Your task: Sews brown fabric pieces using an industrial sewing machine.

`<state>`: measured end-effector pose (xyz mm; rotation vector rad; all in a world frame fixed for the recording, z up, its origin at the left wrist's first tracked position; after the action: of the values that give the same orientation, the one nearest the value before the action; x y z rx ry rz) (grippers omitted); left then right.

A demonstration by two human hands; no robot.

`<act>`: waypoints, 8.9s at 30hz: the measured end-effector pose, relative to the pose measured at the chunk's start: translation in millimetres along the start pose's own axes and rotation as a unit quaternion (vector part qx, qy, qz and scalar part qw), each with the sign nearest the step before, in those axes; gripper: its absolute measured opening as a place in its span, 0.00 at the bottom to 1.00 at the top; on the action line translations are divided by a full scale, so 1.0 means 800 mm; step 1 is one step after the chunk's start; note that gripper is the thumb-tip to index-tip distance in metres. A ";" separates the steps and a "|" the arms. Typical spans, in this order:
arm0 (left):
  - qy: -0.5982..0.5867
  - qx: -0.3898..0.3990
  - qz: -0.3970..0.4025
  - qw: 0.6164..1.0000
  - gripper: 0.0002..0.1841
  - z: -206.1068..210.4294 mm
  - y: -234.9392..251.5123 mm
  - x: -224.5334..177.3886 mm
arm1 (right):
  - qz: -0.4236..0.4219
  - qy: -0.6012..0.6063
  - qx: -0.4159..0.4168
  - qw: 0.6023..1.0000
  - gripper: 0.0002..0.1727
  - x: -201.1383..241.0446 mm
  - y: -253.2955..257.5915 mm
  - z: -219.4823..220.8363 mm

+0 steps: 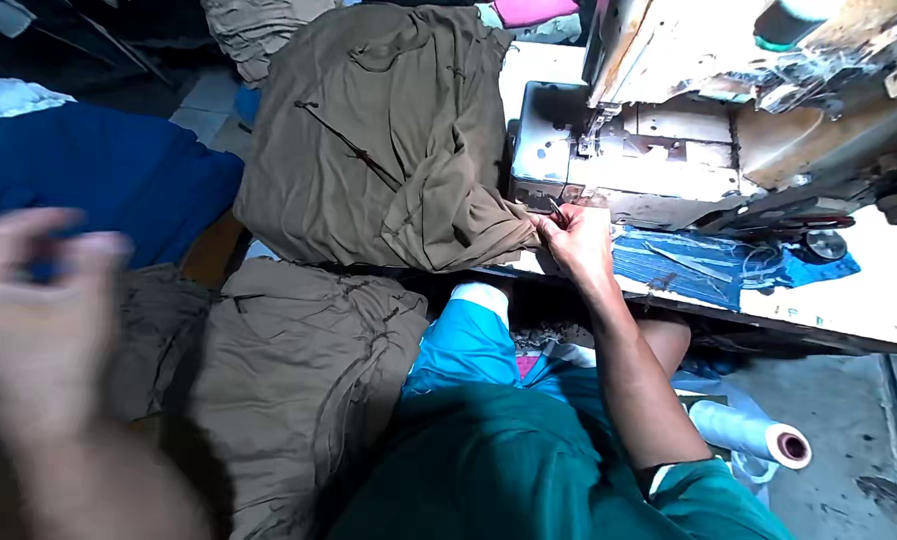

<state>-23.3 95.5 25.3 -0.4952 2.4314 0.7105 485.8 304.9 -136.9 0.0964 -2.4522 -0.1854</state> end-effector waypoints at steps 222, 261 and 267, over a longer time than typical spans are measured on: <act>-0.233 0.239 0.315 0.888 0.09 0.475 0.087 -0.456 | 0.038 0.486 -0.137 0.862 0.08 -0.028 -0.015 -0.058; -0.095 0.194 0.151 0.965 0.09 0.246 0.028 -0.077 | 0.010 0.330 -0.103 0.938 0.07 0.007 -0.026 -0.081; -0.032 0.096 0.129 0.986 0.14 0.255 0.047 -0.070 | 0.030 0.333 -0.097 0.937 0.07 0.006 -0.017 -0.060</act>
<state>84.4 254.6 -71.6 -0.0808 2.4962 0.5773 512.7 285.9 -99.5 -0.0043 -1.7468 -0.3097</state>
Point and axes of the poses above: each hand's wrist, its own y-axis towards the middle knuckle, its own z-axis out of the palm, x = y × z, the point moved 10 cm from there along y, towards the middle knuckle, and after that the axes turned 3 degrees about -y, right-handed, at the moved point
